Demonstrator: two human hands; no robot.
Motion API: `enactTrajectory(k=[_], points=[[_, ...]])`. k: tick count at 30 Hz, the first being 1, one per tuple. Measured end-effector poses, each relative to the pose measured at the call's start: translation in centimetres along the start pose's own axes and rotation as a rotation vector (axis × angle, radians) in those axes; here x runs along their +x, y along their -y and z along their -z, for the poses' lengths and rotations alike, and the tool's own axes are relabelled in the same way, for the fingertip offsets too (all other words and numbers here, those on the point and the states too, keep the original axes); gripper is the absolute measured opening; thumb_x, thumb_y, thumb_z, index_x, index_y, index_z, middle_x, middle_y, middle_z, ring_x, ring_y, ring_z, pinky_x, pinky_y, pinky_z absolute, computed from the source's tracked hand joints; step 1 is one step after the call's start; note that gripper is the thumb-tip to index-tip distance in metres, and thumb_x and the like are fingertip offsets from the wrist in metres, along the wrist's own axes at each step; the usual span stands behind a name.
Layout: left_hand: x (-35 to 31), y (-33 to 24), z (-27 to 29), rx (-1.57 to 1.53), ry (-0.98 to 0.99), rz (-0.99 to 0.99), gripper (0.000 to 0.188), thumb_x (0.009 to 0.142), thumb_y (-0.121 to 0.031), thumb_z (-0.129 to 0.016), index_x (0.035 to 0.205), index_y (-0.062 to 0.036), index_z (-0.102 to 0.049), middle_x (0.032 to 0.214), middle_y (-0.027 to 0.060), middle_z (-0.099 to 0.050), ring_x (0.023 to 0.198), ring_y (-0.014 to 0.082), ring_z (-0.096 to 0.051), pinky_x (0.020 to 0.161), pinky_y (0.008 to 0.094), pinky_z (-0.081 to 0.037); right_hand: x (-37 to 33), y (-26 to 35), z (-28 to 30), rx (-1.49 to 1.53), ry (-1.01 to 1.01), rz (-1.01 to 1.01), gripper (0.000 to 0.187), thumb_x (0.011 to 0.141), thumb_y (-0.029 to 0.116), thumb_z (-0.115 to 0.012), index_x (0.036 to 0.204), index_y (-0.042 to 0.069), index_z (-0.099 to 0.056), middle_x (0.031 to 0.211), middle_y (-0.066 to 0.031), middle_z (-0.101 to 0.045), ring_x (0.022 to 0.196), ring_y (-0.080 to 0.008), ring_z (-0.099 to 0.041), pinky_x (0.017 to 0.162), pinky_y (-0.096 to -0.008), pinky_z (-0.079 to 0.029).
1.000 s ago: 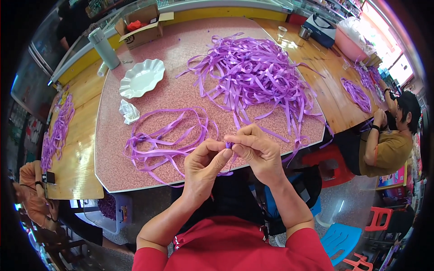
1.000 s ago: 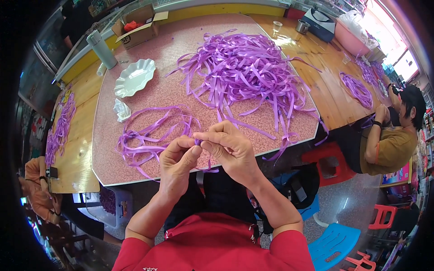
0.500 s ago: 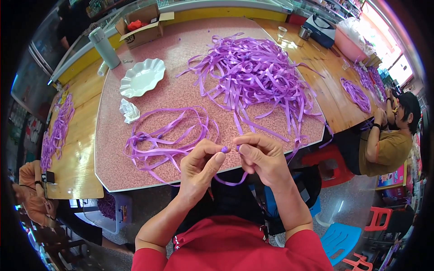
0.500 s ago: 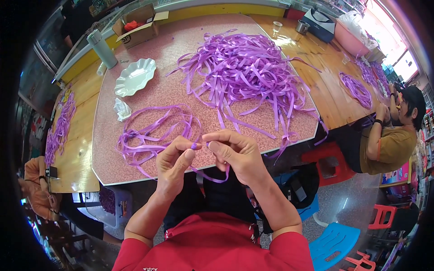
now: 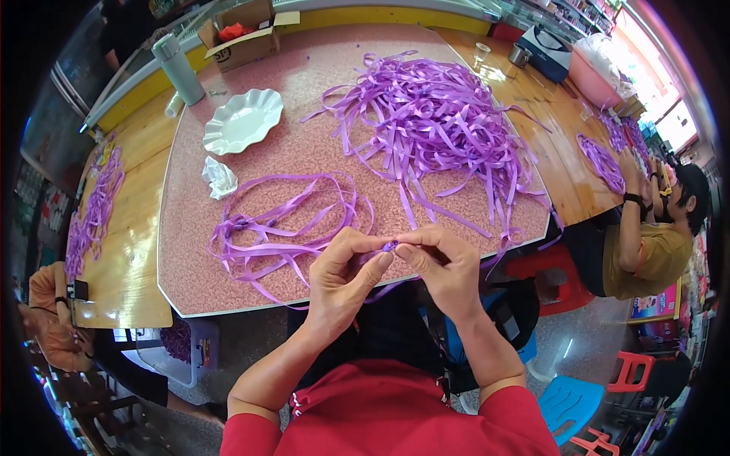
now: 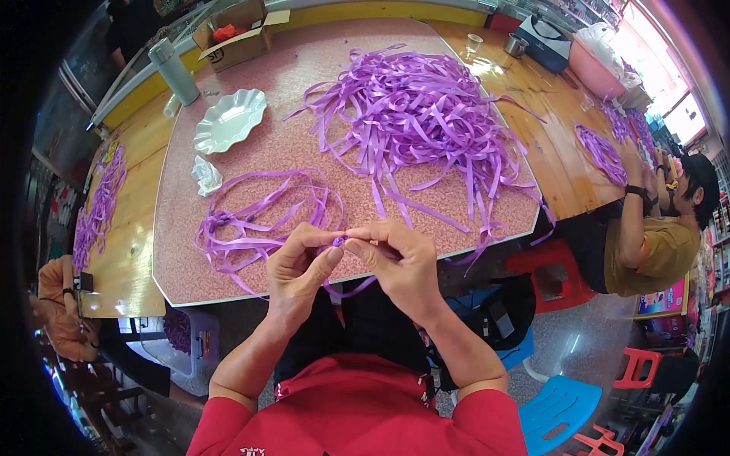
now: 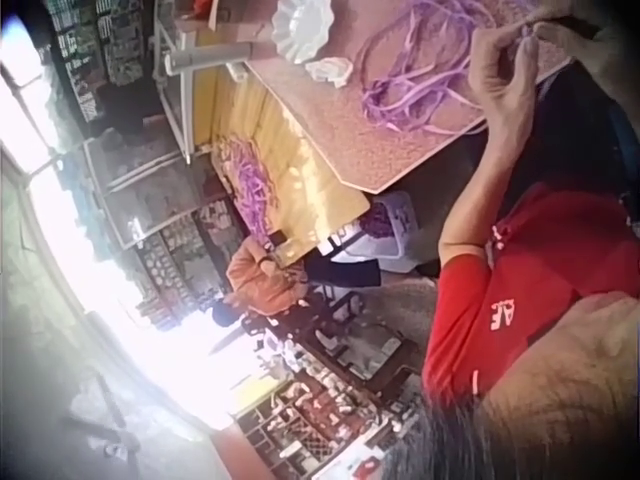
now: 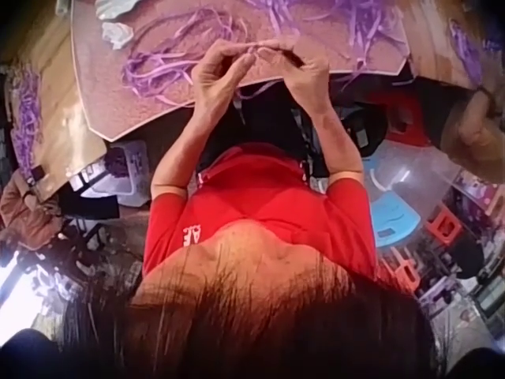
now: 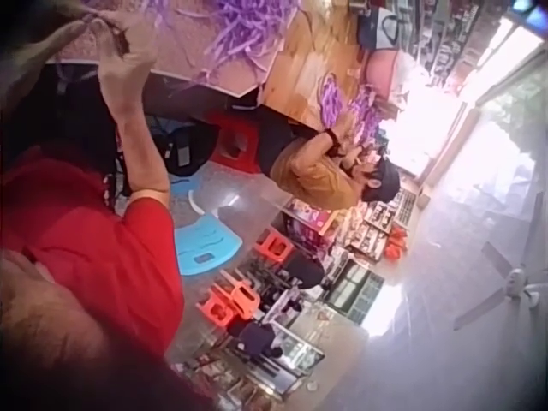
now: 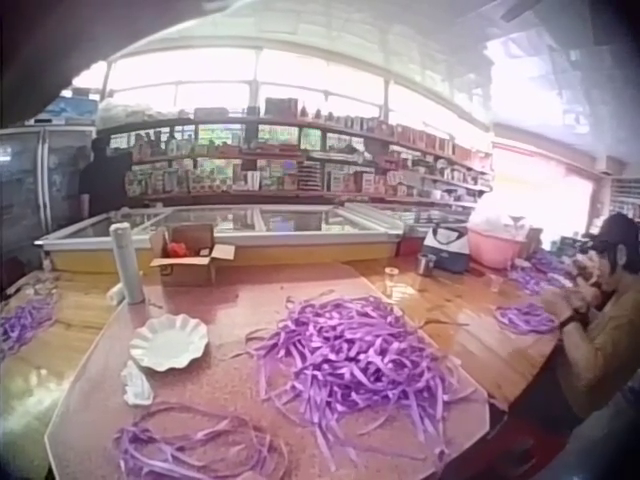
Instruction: Tying knots in long purple plastic strips at a factory workbench.
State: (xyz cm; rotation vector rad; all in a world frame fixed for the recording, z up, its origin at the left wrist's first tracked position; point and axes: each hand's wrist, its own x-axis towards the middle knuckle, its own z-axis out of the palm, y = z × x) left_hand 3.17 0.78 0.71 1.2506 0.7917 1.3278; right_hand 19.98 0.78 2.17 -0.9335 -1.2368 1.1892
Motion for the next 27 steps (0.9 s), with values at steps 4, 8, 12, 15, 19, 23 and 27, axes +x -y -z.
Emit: enactTrajectory(k=[4,8,12,15,19,23,27], points=[[0.0,0.1,-0.1,-0.028,-0.037,0.024,0.012,0.090,-0.002,-0.069,0.102,-0.0004,-0.068,0.090,-0.0015,-0.051,0.077,0.0037,-0.046,0.065,0.0189,-0.036,-0.1,0.1,-0.5,-0.467,-0.005,0.402,0.021,0.085,-0.001,-0.072,0.105,0.001,-0.070,0.092,-0.0064,-0.066,0.080,-0.0093,-0.062,0.065,-0.0204,-0.047],[0.1,-0.4,0.2,-0.042,0.000,0.054,0.012,0.091,-0.003,-0.068,0.103,-0.0001,-0.068,0.089,-0.0016,-0.052,0.078,0.0037,-0.047,0.066,0.0186,-0.036,0.1,0.7,0.1,-0.392,0.026,0.290,0.020,0.084,-0.001,-0.073,0.103,0.003,-0.073,0.089,-0.0034,-0.062,0.072,-0.0086,-0.055,0.058,-0.0215,-0.041],[0.3,-0.1,0.8,-0.026,0.045,0.048,0.012,0.091,-0.004,-0.068,0.102,-0.0007,-0.069,0.088,-0.0006,-0.053,0.078,0.0062,-0.048,0.067,0.0208,-0.038,0.7,0.7,1.2,-0.378,0.084,0.323,0.021,0.082,0.000,-0.075,0.103,0.004,-0.073,0.086,-0.0028,-0.060,0.070,-0.0091,-0.052,0.058,-0.0220,-0.039],[0.4,0.0,1.2,0.029,0.083,-0.004,0.012,0.090,-0.005,-0.069,0.101,-0.0017,-0.070,0.087,0.0002,-0.053,0.078,0.0082,-0.048,0.067,0.0226,-0.038,1.0,1.1,1.7,-0.452,0.156,0.324,0.021,0.081,0.000,-0.075,0.102,0.005,-0.074,0.085,-0.0028,-0.059,0.071,-0.0100,-0.052,0.060,-0.0226,-0.040],[0.5,-0.3,1.3,0.104,0.134,-0.030,0.011,0.089,-0.005,-0.071,0.100,-0.0026,-0.070,0.085,0.0008,-0.053,0.077,0.0094,-0.048,0.065,0.0234,-0.037,1.2,1.5,2.1,-0.536,0.223,0.424,0.023,0.080,-0.001,-0.075,0.102,0.005,-0.075,0.084,-0.0022,-0.058,0.070,-0.0108,-0.053,0.059,-0.0234,-0.041],[0.6,-0.7,1.5,0.194,0.160,-0.067,0.012,0.087,-0.004,-0.072,0.098,-0.0022,-0.069,0.084,0.0013,-0.053,0.075,0.0097,-0.047,0.063,0.0242,-0.036,1.1,1.9,2.1,-0.487,0.249,0.376,0.023,0.080,-0.002,-0.075,0.101,0.005,-0.075,0.083,-0.0018,-0.057,0.070,-0.0101,-0.052,0.058,-0.0232,-0.041],[0.8,-2.0,1.4,0.349,0.218,-0.095,0.012,0.085,0.001,-0.072,0.096,-0.0019,-0.068,0.084,0.0015,-0.052,0.074,0.0093,-0.047,0.062,0.0229,-0.036,0.9,2.6,2.2,-0.460,0.260,0.309,0.021,0.080,-0.003,-0.074,0.100,0.004,-0.074,0.084,-0.0018,-0.058,0.070,-0.0094,-0.052,0.058,-0.0229,-0.040]])
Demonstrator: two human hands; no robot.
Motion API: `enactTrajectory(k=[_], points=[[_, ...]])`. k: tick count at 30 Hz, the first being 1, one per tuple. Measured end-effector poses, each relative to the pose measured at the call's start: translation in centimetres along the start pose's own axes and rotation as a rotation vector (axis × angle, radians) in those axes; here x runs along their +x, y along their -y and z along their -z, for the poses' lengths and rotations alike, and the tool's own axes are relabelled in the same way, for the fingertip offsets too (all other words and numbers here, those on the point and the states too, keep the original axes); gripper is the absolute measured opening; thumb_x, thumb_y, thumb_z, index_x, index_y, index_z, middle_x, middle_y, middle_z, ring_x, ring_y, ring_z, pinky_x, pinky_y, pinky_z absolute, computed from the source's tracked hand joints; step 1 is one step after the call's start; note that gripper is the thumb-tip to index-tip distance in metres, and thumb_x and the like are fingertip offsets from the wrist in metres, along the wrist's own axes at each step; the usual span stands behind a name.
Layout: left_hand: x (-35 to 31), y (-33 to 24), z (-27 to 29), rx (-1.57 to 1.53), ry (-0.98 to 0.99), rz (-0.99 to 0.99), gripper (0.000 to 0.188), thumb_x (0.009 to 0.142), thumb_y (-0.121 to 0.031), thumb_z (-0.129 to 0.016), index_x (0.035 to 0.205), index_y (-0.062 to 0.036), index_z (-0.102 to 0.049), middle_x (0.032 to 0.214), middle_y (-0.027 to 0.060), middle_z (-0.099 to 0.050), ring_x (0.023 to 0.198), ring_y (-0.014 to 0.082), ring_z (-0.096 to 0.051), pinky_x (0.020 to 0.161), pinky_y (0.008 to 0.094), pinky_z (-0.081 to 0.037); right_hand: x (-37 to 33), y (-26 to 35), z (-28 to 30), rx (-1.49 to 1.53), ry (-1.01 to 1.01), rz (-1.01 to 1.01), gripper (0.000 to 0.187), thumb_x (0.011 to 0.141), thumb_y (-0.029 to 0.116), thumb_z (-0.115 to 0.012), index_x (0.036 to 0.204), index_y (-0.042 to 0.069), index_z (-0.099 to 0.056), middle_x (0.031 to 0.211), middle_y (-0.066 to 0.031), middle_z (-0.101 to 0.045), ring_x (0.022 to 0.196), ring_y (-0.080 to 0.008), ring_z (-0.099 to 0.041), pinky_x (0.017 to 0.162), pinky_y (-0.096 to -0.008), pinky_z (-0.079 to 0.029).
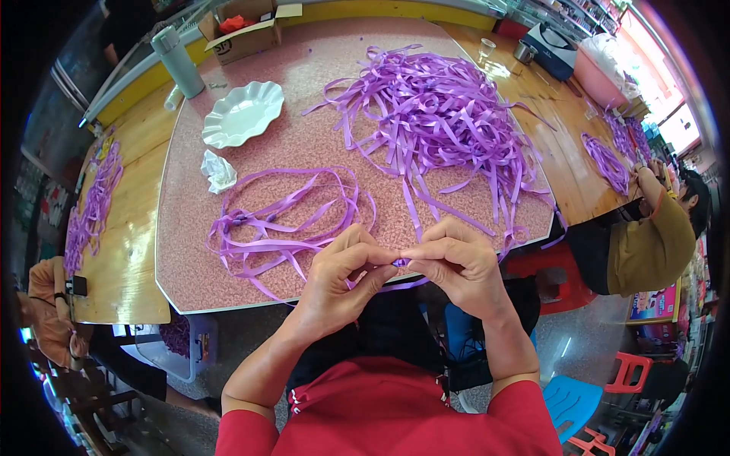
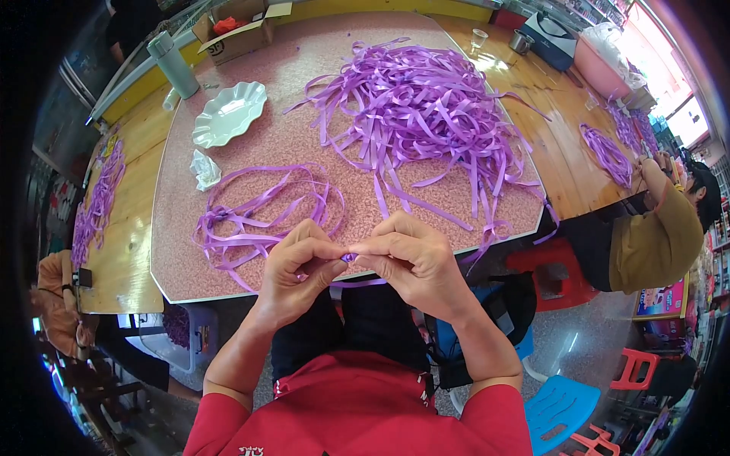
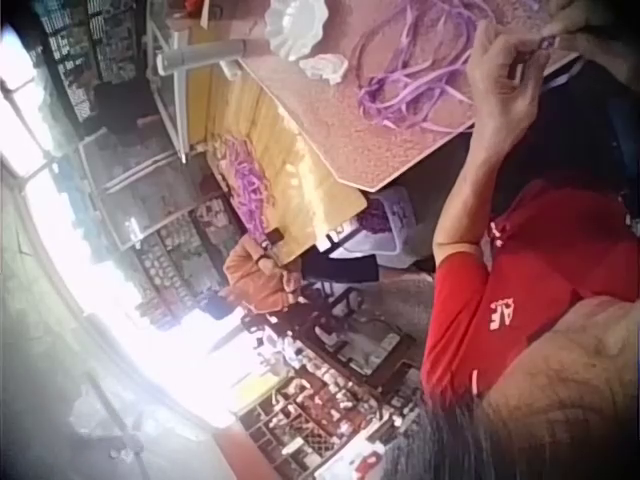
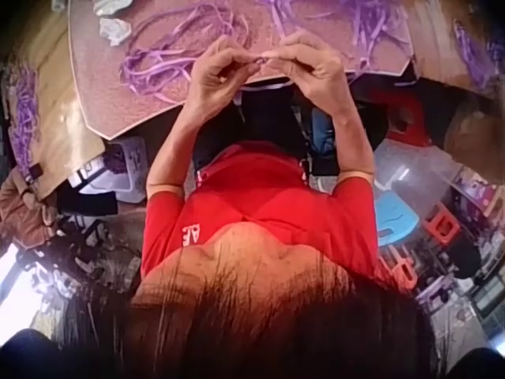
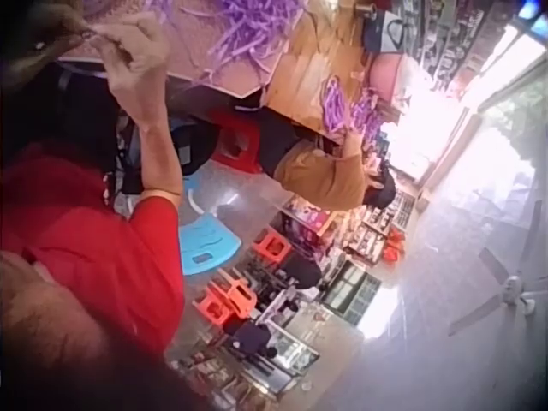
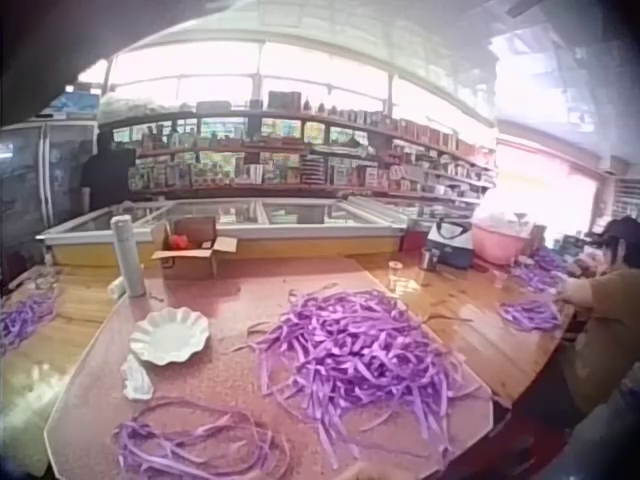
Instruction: Tying knots in long purple plastic strips at a factory workbench.
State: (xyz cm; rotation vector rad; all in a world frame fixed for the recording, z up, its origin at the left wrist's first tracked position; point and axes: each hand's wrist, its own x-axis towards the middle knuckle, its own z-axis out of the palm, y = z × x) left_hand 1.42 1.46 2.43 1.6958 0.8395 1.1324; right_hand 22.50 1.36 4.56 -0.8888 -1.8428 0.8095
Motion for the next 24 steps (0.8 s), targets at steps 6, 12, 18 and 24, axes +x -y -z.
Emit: enactTrajectory(k=[6,12,18,24], points=[[0.5,-0.3,0.4,0.089,0.056,-0.087,0.012,0.083,0.002,-0.072,0.094,-0.0007,-0.068,0.081,0.0027,-0.051,0.071,0.0103,-0.048,0.059,0.0235,-0.037,0.0,0.6,0.4,-0.017,0.072,-0.058,0.019,0.082,-0.004,-0.072,0.100,0.001,-0.073,0.086,-0.0040,-0.060,0.071,-0.0126,-0.057,0.060,-0.0249,-0.045],[0.5,-0.2,0.3,0.070,0.049,0.014,0.010,0.083,0.001,-0.072,0.092,0.0009,-0.067,0.079,0.0029,-0.050,0.069,0.0101,-0.048,0.057,0.0247,-0.036,-0.1,0.8,-0.3,-0.153,0.004,0.066,0.017,0.080,-0.001,-0.075,0.097,0.002,-0.074,0.084,-0.0060,-0.063,0.071,-0.0136,-0.059,0.060,-0.0259,-0.045],[0.6,-0.4,0.2,0.079,0.009,0.033,0.008,0.084,0.001,-0.072,0.089,0.0013,-0.066,0.078,0.0014,-0.049,0.067,0.0082,-0.045,0.057,0.0240,-0.034,0.0,-0.1,-1.4,-0.137,-0.072,0.053,0.016,0.081,-0.001,-0.074,0.096,0.002,-0.073,0.084,-0.0072,-0.063,0.070,-0.0158,-0.060,0.060,-0.0261,-0.047],[0.5,0.5,0.1,0.014,-0.041,0.062,0.008,0.086,-0.001,-0.071,0.090,0.0007,-0.065,0.081,-0.0002,-0.048,0.070,0.0066,-0.042,0.060,0.0227,-0.033,0.4,-1.0,-2.3,-0.172,-0.120,0.176,0.016,0.082,0.000,-0.074,0.098,0.003,-0.072,0.086,-0.0070,-0.062,0.070,-0.0161,-0.058,0.060,-0.0270,-0.046]])
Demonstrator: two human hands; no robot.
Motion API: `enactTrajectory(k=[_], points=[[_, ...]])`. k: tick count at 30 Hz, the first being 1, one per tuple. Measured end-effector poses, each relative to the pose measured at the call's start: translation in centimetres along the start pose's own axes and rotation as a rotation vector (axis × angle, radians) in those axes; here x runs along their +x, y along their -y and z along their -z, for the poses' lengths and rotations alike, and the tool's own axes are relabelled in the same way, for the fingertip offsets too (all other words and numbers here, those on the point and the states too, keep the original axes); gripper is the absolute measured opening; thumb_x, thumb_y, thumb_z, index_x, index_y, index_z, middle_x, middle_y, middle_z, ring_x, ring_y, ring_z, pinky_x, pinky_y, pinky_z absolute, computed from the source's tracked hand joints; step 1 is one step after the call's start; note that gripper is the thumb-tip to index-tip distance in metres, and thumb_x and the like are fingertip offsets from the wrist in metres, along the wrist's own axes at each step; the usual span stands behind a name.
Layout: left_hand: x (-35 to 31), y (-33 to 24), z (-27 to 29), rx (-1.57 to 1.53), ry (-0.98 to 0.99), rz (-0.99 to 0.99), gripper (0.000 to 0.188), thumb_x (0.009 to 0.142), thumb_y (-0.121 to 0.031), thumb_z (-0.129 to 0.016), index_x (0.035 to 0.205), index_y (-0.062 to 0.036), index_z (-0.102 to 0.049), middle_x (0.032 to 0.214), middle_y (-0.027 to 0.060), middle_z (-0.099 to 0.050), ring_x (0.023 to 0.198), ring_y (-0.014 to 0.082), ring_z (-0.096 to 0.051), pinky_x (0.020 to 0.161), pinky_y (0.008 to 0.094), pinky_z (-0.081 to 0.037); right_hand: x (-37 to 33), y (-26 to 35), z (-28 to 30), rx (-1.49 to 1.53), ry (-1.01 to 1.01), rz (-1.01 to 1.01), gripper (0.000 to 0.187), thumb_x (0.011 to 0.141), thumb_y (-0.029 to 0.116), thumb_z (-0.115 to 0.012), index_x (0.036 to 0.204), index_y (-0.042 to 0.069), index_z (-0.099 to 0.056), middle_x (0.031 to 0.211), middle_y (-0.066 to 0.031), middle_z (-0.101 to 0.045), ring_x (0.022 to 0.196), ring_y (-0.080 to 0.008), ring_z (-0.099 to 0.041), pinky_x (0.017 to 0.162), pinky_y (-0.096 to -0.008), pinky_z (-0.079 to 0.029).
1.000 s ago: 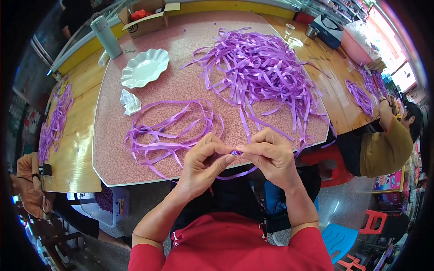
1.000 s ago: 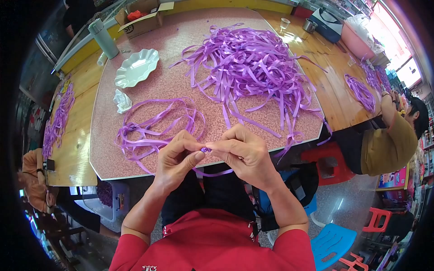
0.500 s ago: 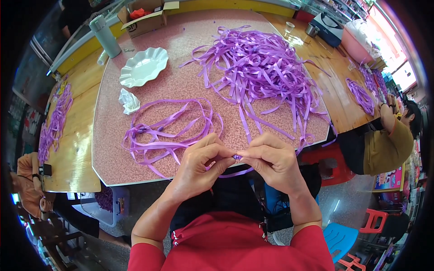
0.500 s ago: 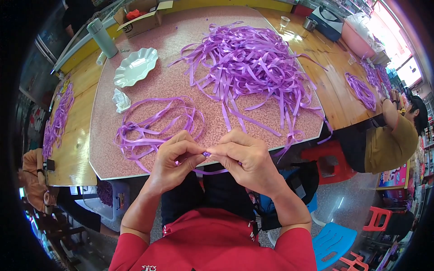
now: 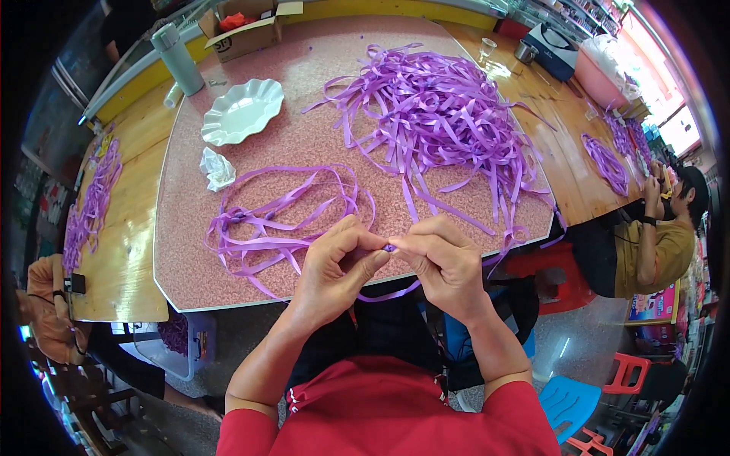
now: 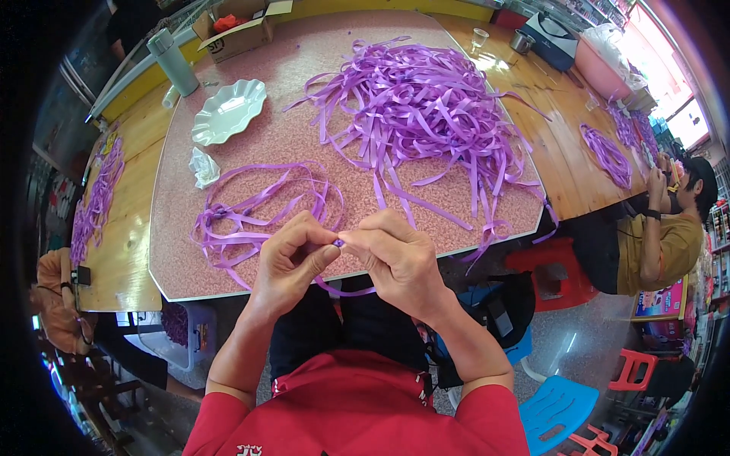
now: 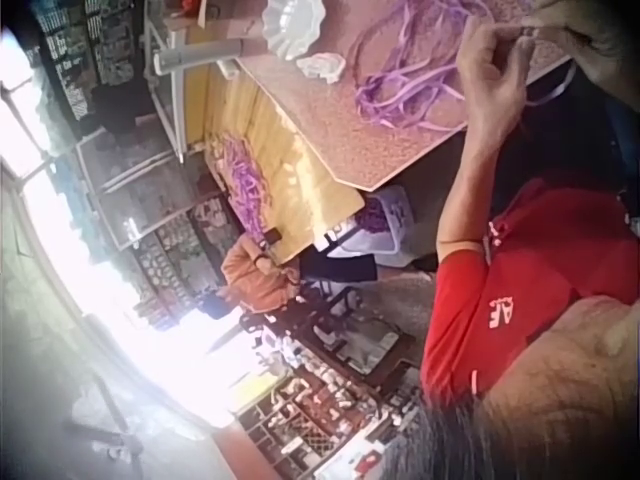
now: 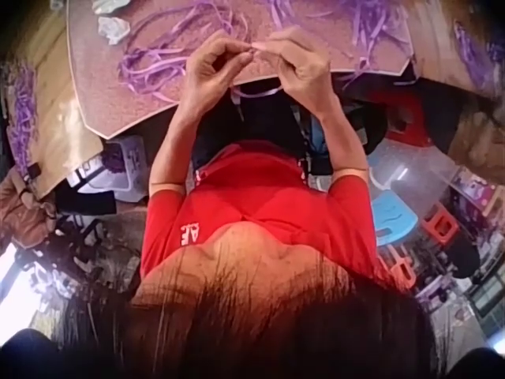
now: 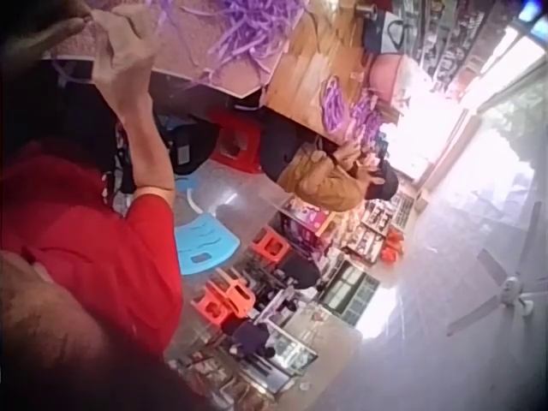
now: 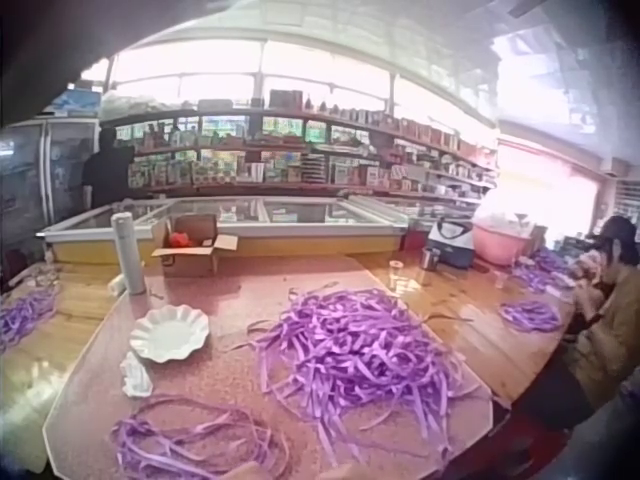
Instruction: Tying knots in long purple plastic strips at a factory workbench.
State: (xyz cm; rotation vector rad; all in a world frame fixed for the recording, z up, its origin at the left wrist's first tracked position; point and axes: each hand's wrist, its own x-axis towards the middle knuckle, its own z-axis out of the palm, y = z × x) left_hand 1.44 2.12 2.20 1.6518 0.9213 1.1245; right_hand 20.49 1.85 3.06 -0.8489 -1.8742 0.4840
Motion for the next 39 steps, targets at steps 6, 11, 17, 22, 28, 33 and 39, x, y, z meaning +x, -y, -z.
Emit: enactTrajectory(k=[6,11,17,22,28,33,39], points=[[-0.9,-0.3,-1.0,-0.165,-0.064,0.048,0.009,0.089,-0.004,-0.069,0.095,-0.0001,-0.064,0.088,0.0000,-0.048,0.074,0.0067,-0.042,0.065,0.0220,-0.034,0.0,0.3,-0.1,0.014,-0.040,-0.027,0.017,0.082,0.000,-0.074,0.099,0.002,-0.071,0.088,-0.0075,-0.061,0.072,-0.0165,-0.058,0.060,-0.0268,-0.047],[-1.0,0.1,-1.1,-0.127,-0.094,-0.077,0.011,0.089,-0.005,-0.070,0.098,-0.0004,-0.066,0.084,0.0012,-0.050,0.071,0.0086,-0.044,0.059,0.0225,-0.034,-0.1,0.5,0.3,-0.013,-0.035,0.025,0.018,0.082,0.001,-0.074,0.100,0.002,-0.071,0.088,-0.0076,-0.062,0.071,-0.0142,-0.057,0.059,-0.0252,-0.045],[-0.6,-1.0,-0.2,0.064,-0.041,-0.166,0.009,0.085,-0.003,-0.073,0.091,-0.0008,-0.067,0.079,0.0016,-0.051,0.067,0.0089,-0.046,0.058,0.0238,-0.036,-0.1,1.3,1.5,0.194,0.029,-0.175,0.018,0.080,0.001,-0.077,0.097,0.002,-0.072,0.088,-0.0055,-0.063,0.069,-0.0105,-0.055,0.058,-0.0233,-0.042],[0.2,-1.0,1.1,0.062,0.164,-0.254,0.012,0.081,-0.003,-0.076,0.089,-0.0012,-0.067,0.076,0.0045,-0.055,0.066,0.0139,-0.051,0.057,0.0274,-0.038,0.5,1.1,2.6,0.266,0.158,-0.194,0.015,0.078,0.001,-0.078,0.093,0.002,-0.074,0.085,-0.0048,-0.064,0.069,-0.0112,-0.057,0.058,-0.0241,-0.043],[0.8,-0.8,1.6,0.012,0.280,-0.183,0.011,0.082,-0.008,-0.075,0.085,-0.0021,-0.067,0.076,0.0049,-0.056,0.069,0.0153,-0.053,0.060,0.0284,-0.039,0.7,1.2,2.9,0.276,0.214,-0.170,0.016,0.077,-0.001,-0.078,0.092,0.003,-0.075,0.082,-0.0052,-0.066,0.072,-0.0123,-0.061,0.060,-0.0250,-0.046],[1.0,-0.2,1.5,-0.050,0.285,-0.120,0.011,0.085,-0.010,-0.074,0.085,-0.0016,-0.067,0.077,0.0034,-0.055,0.070,0.0130,-0.052,0.061,0.0275,-0.038,0.5,0.8,2.7,0.293,0.207,-0.180,0.017,0.077,-0.002,-0.078,0.092,0.003,-0.074,0.083,-0.0055,-0.066,0.072,-0.0123,-0.061,0.060,-0.0246,-0.047],[0.7,-0.1,1.1,-0.045,0.189,-0.039,0.010,0.086,-0.007,-0.073,0.087,0.0002,-0.066,0.078,0.0017,-0.052,0.067,0.0090,-0.048,0.056,0.0245,-0.035,0.1,0.8,1.7,0.199,0.142,-0.168,0.014,0.079,-0.001,-0.076,0.092,0.002,-0.073,0.084,-0.0065,-0.065,0.072,-0.0128,-0.061,0.059,-0.0244,-0.047]])
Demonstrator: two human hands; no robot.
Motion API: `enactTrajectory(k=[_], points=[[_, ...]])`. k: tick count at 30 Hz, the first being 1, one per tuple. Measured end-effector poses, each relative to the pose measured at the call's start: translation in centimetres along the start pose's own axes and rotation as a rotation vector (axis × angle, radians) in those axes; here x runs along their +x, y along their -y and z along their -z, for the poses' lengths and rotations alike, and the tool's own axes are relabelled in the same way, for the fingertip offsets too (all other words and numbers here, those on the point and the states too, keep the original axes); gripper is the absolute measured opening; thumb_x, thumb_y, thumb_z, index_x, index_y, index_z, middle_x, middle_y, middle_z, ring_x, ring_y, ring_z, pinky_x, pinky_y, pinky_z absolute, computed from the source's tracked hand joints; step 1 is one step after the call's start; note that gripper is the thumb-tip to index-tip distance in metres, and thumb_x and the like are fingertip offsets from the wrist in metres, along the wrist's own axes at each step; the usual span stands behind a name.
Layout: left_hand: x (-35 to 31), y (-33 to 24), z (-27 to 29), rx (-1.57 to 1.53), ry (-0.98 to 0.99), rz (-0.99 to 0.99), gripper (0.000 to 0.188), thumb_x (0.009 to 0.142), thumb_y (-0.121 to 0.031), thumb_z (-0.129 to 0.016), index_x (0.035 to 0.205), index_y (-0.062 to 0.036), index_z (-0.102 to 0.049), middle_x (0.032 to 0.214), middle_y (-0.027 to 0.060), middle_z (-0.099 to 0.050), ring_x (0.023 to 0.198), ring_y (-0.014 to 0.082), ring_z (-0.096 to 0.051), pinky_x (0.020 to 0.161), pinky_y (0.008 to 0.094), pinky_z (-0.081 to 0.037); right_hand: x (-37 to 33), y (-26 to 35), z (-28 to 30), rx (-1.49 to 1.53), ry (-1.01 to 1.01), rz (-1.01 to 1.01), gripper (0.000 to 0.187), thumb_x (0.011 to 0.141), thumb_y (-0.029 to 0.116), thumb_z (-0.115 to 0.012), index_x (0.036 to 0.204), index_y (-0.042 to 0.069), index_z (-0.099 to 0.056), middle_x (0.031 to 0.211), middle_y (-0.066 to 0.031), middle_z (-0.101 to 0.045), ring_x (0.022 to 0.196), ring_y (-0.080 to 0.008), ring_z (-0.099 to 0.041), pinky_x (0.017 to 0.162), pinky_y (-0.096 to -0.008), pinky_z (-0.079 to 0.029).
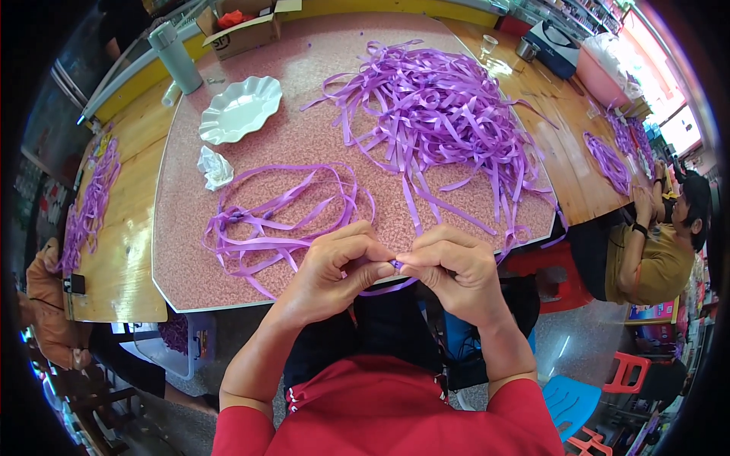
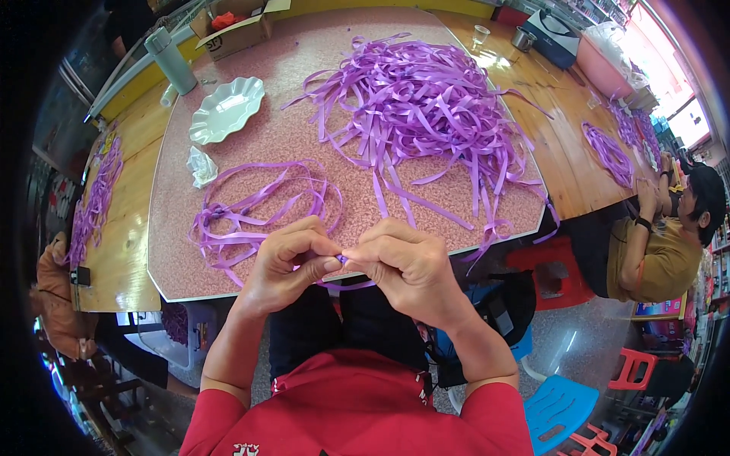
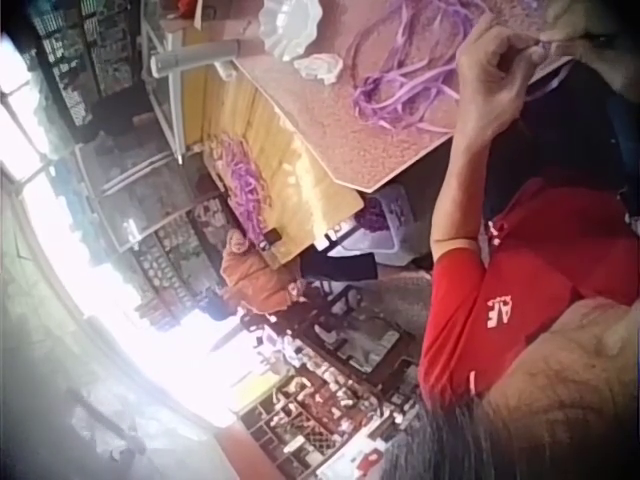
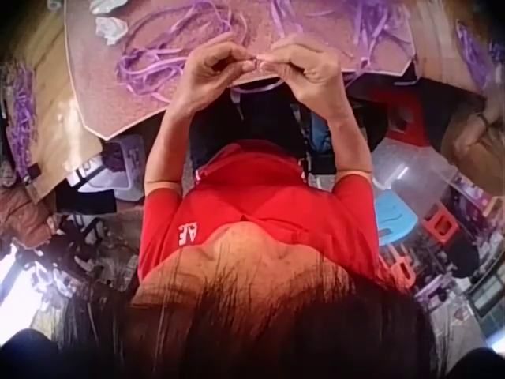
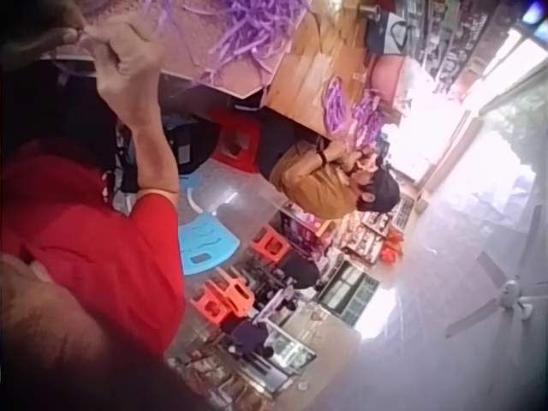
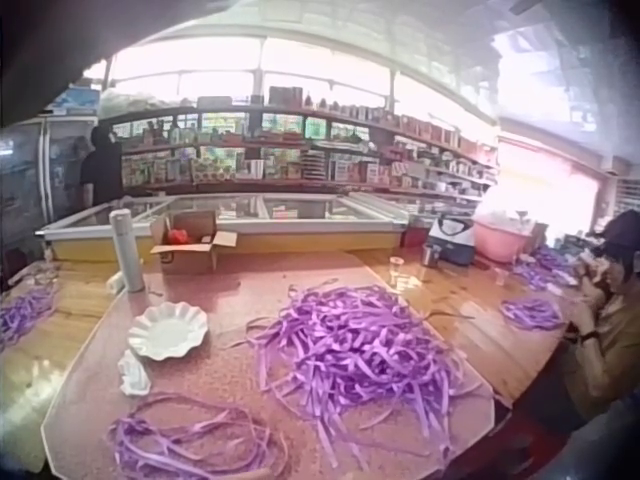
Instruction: Tying knots in long purple plastic strips at a factory workbench.
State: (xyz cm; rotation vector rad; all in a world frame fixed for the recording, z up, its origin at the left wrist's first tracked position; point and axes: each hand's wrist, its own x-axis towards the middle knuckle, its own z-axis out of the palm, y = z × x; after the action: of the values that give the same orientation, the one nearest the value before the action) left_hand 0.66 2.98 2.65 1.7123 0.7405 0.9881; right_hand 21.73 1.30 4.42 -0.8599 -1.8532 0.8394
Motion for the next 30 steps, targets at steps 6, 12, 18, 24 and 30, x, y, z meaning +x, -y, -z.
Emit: enactTrajectory(k=[6,12,18,24,30], points=[[0.2,0.0,-0.1,0.110,-0.082,-0.048,0.008,0.086,-0.004,-0.072,0.091,0.0000,-0.068,0.077,0.0004,-0.049,0.064,0.0068,-0.043,0.054,0.0241,-0.032,-0.8,-0.7,-1.7,-0.189,-0.198,0.126,0.016,0.082,0.000,-0.074,0.098,0.001,-0.071,0.088,-0.0078,-0.064,0.070,-0.0134,-0.058,0.058,-0.0251,-0.046],[-0.3,0.2,-0.4,0.120,-0.112,-0.021,0.008,0.087,-0.005,-0.072,0.093,-0.0007,-0.069,0.077,-0.0005,-0.049,0.064,0.0057,-0.044,0.054,0.0231,-0.033,-0.7,-0.5,-1.2,-0.116,-0.151,0.092,0.019,0.082,-0.001,-0.074,0.101,0.001,-0.070,0.089,-0.0085,-0.063,0.069,-0.0133,-0.057,0.058,-0.0246,-0.044],[-0.4,-0.7,-0.6,-0.041,-0.025,0.049,0.011,0.091,-0.009,-0.068,0.099,-0.0004,-0.069,0.082,0.0004,-0.051,0.069,0.0058,-0.047,0.057,0.0221,-0.035,-0.5,-0.9,-0.8,-0.102,-0.132,0.139,0.020,0.076,-0.003,-0.075,0.094,0.001,-0.066,0.086,-0.0088,-0.062,0.068,-0.0141,-0.058,0.058,-0.0250,-0.045],[-0.5,-0.3,-0.9,-0.106,-0.013,0.007,0.016,0.094,-0.015,-0.066,0.103,-0.0024,-0.069,0.078,0.0018,-0.051,0.069,0.0086,-0.047,0.059,0.0247,-0.036,-0.4,-0.8,-1.2,-0.139,-0.187,0.158,0.021,0.069,-0.002,-0.073,0.085,0.003,-0.061,0.083,-0.0093,-0.061,0.067,-0.0152,-0.058,0.058,-0.0261,-0.046],[-0.5,-0.1,-2.3,-0.325,-0.034,0.114,0.018,0.097,-0.018,-0.063,0.101,-0.0010,-0.063,0.082,0.0009,-0.054,0.073,0.0076,-0.048,0.062,0.0234,-0.039,-0.5,-1.1,-1.4,-0.149,-0.217,0.171,0.020,0.070,-0.001,-0.072,0.085,0.003,-0.061,0.082,-0.0094,-0.061,0.066,-0.0157,-0.058,0.059,-0.0259,-0.046]])
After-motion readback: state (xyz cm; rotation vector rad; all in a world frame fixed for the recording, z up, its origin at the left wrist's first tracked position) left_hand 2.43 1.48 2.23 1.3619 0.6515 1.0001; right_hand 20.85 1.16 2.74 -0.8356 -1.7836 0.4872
